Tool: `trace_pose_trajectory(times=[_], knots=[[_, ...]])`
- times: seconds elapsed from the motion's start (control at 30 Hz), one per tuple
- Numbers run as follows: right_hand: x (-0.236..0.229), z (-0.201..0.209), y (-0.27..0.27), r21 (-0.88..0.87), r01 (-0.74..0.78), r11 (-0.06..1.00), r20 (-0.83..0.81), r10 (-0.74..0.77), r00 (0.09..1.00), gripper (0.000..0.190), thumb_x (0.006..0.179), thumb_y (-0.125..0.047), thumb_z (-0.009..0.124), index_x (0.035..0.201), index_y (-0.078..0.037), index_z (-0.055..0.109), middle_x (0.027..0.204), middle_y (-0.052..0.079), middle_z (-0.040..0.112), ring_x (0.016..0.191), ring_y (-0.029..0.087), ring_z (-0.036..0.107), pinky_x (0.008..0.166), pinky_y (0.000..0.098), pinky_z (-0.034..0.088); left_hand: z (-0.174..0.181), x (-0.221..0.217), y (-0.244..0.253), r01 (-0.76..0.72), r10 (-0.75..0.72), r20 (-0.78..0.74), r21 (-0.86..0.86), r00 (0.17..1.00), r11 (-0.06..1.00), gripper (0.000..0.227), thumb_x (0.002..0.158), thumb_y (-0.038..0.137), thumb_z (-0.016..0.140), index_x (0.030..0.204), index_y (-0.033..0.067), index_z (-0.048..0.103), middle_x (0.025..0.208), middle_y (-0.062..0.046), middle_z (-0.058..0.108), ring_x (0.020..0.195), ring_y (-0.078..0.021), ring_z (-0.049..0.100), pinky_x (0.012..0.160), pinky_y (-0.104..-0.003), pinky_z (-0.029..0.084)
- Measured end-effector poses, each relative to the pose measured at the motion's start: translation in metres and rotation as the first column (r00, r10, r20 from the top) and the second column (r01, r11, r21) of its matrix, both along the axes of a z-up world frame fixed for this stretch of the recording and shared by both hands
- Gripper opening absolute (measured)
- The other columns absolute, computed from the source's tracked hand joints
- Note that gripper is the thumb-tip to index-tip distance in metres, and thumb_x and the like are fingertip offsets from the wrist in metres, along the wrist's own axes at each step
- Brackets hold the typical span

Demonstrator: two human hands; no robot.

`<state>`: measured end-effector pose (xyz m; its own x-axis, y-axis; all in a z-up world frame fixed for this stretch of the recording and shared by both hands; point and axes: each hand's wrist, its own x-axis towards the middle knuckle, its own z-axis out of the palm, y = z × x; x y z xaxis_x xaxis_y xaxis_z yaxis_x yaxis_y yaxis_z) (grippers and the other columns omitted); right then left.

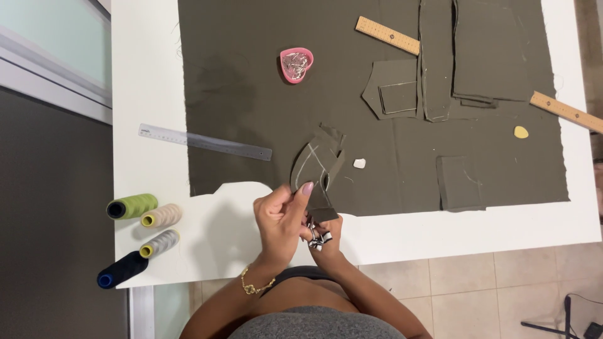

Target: The person uses shears to cut a piece of dark fabric along a marked outline on a white table. They then place the cut piece aside and continue cutting another section of the fabric. The person also uses chalk to mark the fabric and a ruler to measure it.

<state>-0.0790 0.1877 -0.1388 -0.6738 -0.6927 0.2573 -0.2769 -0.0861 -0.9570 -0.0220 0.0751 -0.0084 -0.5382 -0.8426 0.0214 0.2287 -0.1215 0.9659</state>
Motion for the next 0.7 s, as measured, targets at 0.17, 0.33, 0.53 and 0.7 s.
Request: trace_pose_trajectory(times=[0.17,0.33,0.53,0.7], knots=[[-0.008,-0.013,0.000,0.052,0.033,0.998,-0.025,-0.032,0.999,0.054,0.083,-0.063,0.085,0.067,-0.014,0.069,0.050,0.003,0.061,0.050,0.022,0.052,0.055,0.0325,0.049,-0.021,-0.004,0.011,-0.026,0.022,0.033,0.152,0.999,0.988,0.043,0.105,0.009,0.072,0.064,0.0021,0.060,0.039,-0.010,0.048,0.032,-0.0177,0.063,0.031,-0.024,0.049],[-0.010,-0.025,0.005,0.100,0.067,0.993,-0.048,-0.062,0.997,0.055,0.082,-0.067,0.085,0.068,-0.015,0.071,0.052,0.003,0.062,0.052,0.022,0.054,0.056,0.0332,0.049,-0.024,-0.009,0.014,-0.049,0.039,0.055,0.194,0.998,0.980,0.042,0.105,0.010,0.073,0.066,0.0021,0.060,0.040,-0.010,0.047,0.032,-0.0170,0.062,0.032,-0.024,0.047],[-0.012,-0.042,0.007,0.164,0.113,0.980,-0.077,-0.101,0.992,0.058,0.080,-0.071,0.085,0.068,-0.016,0.073,0.056,0.004,0.064,0.056,0.023,0.056,0.059,0.0341,0.050,-0.037,-0.013,0.012,-0.049,0.030,0.104,0.191,0.994,0.980,0.039,0.105,0.013,0.074,0.070,-0.0027,0.068,0.041,-0.014,0.050,0.030,-0.0177,0.061,0.030,-0.024,0.047],[-0.029,-0.007,-0.011,0.196,0.026,0.980,0.120,-0.051,0.991,0.036,0.087,-0.034,0.091,0.067,-0.008,0.077,0.057,0.013,0.071,0.058,0.026,0.063,0.067,0.0375,0.053,-0.061,-0.021,0.000,-0.129,0.105,0.107,0.251,0.989,0.959,0.032,0.105,0.016,0.075,0.078,-0.0011,0.073,0.051,-0.015,0.060,0.044,-0.0167,0.066,0.033,-0.026,0.050]])
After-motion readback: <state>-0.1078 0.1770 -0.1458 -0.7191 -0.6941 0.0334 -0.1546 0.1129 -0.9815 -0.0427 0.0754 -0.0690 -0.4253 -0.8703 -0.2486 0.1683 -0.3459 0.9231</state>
